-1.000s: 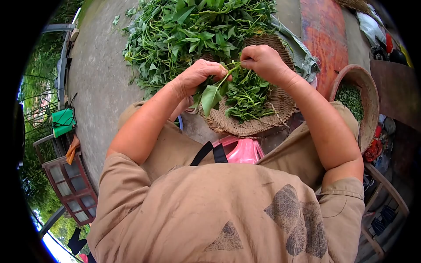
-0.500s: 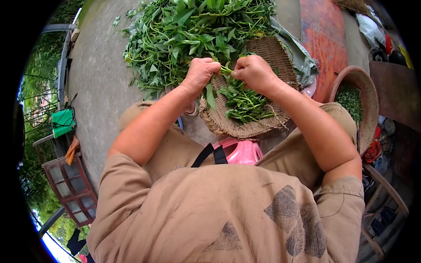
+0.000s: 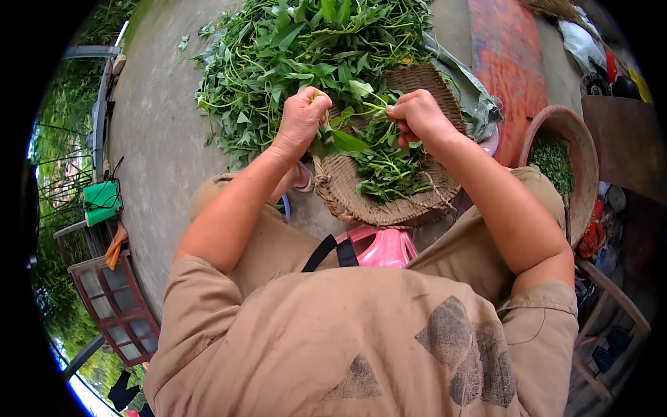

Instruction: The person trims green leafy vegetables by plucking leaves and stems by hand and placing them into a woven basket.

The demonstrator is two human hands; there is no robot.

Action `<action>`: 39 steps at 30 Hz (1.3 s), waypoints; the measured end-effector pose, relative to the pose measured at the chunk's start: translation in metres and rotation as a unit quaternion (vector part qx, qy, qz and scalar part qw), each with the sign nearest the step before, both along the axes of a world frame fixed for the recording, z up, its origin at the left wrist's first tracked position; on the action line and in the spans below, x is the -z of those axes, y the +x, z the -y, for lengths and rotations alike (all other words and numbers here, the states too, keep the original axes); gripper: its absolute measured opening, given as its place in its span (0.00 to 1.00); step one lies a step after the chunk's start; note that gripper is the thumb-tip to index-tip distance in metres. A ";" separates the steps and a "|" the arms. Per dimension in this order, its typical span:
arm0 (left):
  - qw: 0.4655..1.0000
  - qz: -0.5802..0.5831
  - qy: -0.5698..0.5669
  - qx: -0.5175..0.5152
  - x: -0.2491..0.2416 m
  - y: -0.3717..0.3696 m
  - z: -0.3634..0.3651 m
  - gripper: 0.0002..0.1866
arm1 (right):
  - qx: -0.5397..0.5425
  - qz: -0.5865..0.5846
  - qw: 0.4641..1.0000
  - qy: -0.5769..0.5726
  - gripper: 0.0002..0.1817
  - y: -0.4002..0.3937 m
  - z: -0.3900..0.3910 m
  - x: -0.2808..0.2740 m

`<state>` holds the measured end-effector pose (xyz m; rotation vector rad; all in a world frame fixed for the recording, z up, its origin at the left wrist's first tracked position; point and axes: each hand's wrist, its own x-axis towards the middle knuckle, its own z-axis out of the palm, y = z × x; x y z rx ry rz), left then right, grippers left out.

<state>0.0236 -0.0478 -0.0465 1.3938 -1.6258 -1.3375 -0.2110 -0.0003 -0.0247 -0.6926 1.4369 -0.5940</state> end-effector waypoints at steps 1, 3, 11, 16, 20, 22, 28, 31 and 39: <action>0.999 0.016 -0.029 0.009 0.000 -0.004 -0.003 0.09 | -0.004 0.002 1.000 0.005 0.10 0.001 -0.001 0.002; 0.996 0.058 -0.053 0.031 -0.001 -0.008 -0.006 0.09 | -0.013 0.006 1.000 0.013 0.10 0.005 0.000 0.003; 0.996 -0.017 0.073 0.057 0.011 -0.018 -0.012 0.07 | 0.001 0.054 0.998 0.017 0.10 0.023 -0.001 0.000; 0.965 -0.141 0.221 0.015 0.003 -0.015 -0.006 0.04 | -0.060 0.062 0.996 -0.014 0.09 0.026 -0.001 0.001; 0.961 -0.119 0.250 0.014 0.001 -0.015 -0.006 0.03 | -0.077 0.068 0.993 -0.055 0.08 0.027 -0.001 -0.001; 0.965 -0.116 0.233 0.026 0.000 -0.014 -0.005 0.04 | -0.084 0.074 0.992 -0.058 0.07 0.027 0.000 -0.001; 0.953 -0.155 0.252 0.058 -0.014 -0.014 -0.007 0.07 | -0.093 0.071 0.986 -0.123 0.08 0.021 0.005 0.000; 0.929 -0.212 0.297 0.064 -0.016 -0.010 -0.005 0.05 | -0.104 0.002 0.976 -0.190 0.07 0.007 0.014 0.015; 0.965 -0.224 0.130 -0.036 -0.027 0.028 0.036 0.08 | -0.304 -0.106 0.933 -0.160 0.17 -0.022 -0.006 0.054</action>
